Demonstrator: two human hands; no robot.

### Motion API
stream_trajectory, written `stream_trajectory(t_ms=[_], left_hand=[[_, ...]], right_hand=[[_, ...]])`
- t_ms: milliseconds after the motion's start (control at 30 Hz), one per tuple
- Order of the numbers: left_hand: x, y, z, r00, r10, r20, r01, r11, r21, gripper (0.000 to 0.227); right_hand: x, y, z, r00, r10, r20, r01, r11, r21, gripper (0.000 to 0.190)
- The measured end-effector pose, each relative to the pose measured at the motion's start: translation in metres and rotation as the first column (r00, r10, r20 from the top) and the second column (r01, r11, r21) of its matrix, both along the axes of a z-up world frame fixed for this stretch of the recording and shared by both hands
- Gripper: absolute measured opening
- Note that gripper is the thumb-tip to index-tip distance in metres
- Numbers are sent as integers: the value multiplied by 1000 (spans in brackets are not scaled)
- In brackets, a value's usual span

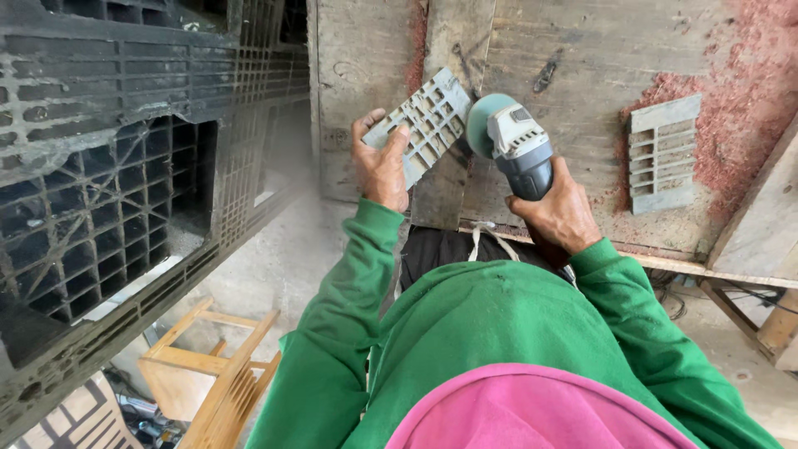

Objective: The person uses an angle grinder to smooth the edges of a small gray plastic vent piece. They hold the piece with one hand and guide the grinder along its edges, then flip it to work on the opposite side.

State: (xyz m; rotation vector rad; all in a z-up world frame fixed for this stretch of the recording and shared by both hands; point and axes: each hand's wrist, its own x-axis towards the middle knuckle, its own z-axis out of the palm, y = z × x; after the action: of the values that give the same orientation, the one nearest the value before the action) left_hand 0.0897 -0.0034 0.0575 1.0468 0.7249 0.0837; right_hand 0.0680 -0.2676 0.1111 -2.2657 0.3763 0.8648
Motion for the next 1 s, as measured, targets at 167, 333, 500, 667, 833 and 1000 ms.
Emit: stream_trajectory(t_ms=[167,333,500,667,833,1000], left_hand=[[0,-4,-2,1000,-5,11,4,999,37,40],[0,-2,-1,999,-5,51,6,1000,-2,37],[5,2,-4,1000,-19,12,19,1000,-21,37],[1,6,-6,998,-53,18,53,999,3,35],[3,10,-10,999,-47,2,47,999,-22,34],[4,16,-9,997,-74,-17,73,996,-52,35]], right_hand=[[8,-4,1,999,40,23,-41,998,45,74],[8,-2,1,1000,24,4,-24,997,67,73],[5,4,2,999,44,15,-44,998,34,71],[-4,14,9,1000,-7,18,7,1000,-4,70],[-8,24,9,996,-82,-23,82,997,-7,70],[-12,31,5,994,-111,3,111,994,-15,72]])
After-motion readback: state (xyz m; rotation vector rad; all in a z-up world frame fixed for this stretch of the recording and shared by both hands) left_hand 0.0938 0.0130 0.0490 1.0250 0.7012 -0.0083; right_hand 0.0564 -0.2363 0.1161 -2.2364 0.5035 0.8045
